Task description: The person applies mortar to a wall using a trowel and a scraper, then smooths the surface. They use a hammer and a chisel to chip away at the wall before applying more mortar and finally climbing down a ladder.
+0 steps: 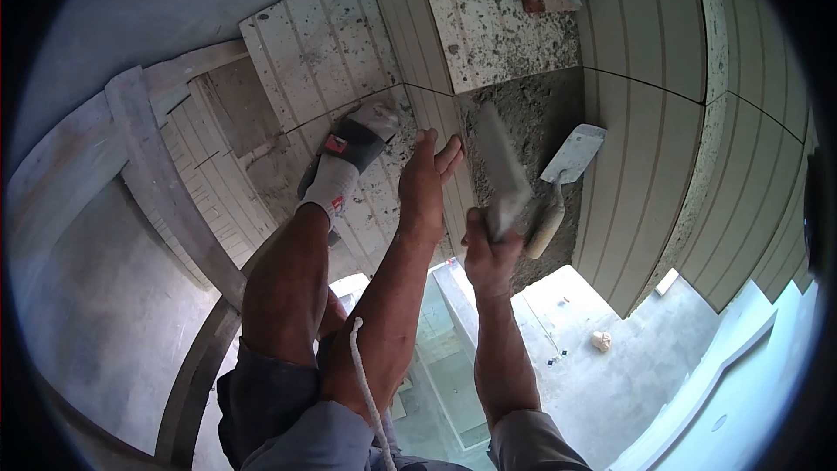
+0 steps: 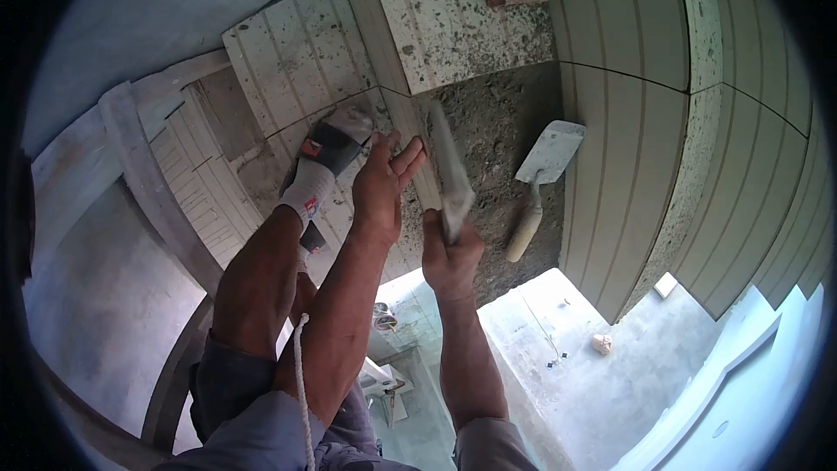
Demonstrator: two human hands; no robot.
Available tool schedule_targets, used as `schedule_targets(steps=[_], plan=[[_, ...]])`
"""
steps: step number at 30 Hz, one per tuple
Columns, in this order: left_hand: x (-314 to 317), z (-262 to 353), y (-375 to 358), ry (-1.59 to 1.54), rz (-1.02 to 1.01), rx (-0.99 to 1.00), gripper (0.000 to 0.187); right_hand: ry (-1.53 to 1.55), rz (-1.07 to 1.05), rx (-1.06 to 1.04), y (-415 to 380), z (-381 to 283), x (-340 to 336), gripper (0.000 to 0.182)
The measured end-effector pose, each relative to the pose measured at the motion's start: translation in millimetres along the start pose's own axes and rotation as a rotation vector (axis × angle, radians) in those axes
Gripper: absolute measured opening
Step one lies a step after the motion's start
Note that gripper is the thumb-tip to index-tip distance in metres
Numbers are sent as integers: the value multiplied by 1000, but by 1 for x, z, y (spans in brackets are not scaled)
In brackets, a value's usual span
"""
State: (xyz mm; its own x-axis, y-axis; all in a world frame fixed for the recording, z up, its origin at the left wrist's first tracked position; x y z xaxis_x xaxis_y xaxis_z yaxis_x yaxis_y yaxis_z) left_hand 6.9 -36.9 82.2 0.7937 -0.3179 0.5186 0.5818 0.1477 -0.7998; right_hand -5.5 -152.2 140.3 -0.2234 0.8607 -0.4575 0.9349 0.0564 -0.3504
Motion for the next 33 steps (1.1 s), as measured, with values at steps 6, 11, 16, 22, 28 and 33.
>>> schedule_targets(steps=[6,11,16,22,28,33], plan=[[3,2,-5,45,13,-11,69,-210,-43,61,1,-13,-2,12],[-1,-3,1,8,23,23,68,-97,16,-60,-6,-6,-4,18],[1,3,0,16,12,-16,66,-253,-38,79,2,-2,-4,20],[-1,-6,0,28,77,45,68,-72,33,-126,-9,-1,-11,12],[3,1,-1,-29,21,44,67,-380,-60,12,1,-8,-6,21],[2,-2,-4,9,28,14,68,-95,19,-114,-10,-2,-14,17]])
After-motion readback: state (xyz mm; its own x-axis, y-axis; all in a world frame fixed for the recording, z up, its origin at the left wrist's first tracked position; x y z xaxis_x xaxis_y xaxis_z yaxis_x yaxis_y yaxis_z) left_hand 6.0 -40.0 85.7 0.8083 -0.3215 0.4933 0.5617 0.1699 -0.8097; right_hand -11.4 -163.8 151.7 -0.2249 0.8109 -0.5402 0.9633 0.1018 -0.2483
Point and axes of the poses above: each hand's wrist, its own y-axis towards the middle knuckle, its own x-axis out of the palm, z = x × y, the point moved 2 cm from there along y, towards the middle knuckle, and after that the axes turned 9 degrees about y, right-handed, at the moved point
